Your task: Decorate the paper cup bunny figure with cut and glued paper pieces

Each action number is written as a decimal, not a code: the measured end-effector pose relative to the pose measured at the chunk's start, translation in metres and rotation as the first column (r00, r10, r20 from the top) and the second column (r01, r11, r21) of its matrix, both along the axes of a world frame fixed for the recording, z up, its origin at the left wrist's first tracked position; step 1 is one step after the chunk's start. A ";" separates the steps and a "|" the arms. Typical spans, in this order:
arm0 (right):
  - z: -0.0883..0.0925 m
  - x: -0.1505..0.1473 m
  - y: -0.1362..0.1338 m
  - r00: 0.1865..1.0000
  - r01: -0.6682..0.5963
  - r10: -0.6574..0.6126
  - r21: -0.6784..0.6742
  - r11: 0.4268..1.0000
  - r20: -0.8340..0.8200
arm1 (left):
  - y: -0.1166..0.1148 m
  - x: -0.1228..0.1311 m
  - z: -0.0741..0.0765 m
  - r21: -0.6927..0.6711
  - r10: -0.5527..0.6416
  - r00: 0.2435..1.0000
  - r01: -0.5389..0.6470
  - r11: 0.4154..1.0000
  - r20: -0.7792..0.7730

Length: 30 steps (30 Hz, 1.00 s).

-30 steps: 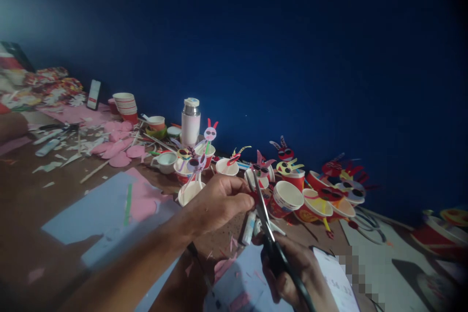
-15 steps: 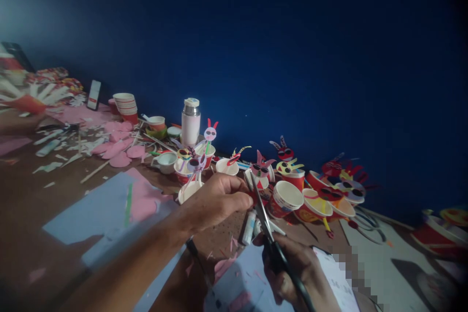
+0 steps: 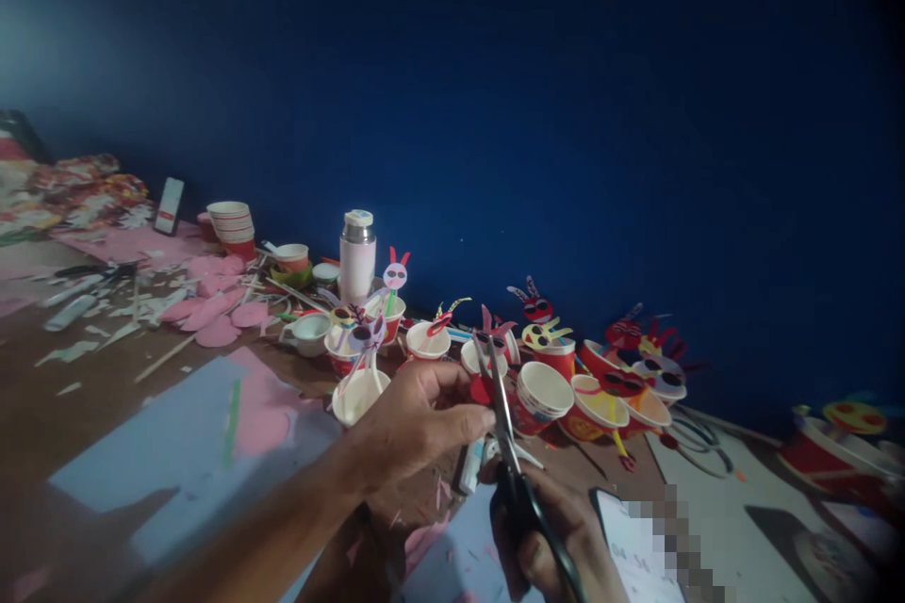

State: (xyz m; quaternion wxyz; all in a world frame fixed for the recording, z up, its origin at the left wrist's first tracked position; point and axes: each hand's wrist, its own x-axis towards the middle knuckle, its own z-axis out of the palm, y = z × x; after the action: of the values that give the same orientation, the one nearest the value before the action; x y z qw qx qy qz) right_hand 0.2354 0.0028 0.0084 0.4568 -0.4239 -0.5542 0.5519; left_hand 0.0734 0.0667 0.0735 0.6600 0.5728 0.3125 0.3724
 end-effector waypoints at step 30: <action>-0.013 0.016 0.002 0.985 -0.075 0.074 -0.002 0.997 0.156 | 0.010 -0.015 0.001 0.053 0.029 0.983 -0.020 0.998 -0.180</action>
State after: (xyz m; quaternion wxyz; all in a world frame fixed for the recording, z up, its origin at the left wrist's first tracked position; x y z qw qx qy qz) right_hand 0.2518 0.0049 -0.0043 0.3919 -0.4440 -0.6047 0.5326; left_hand 0.0588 0.0770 0.0741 0.6093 0.6170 0.3685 0.3350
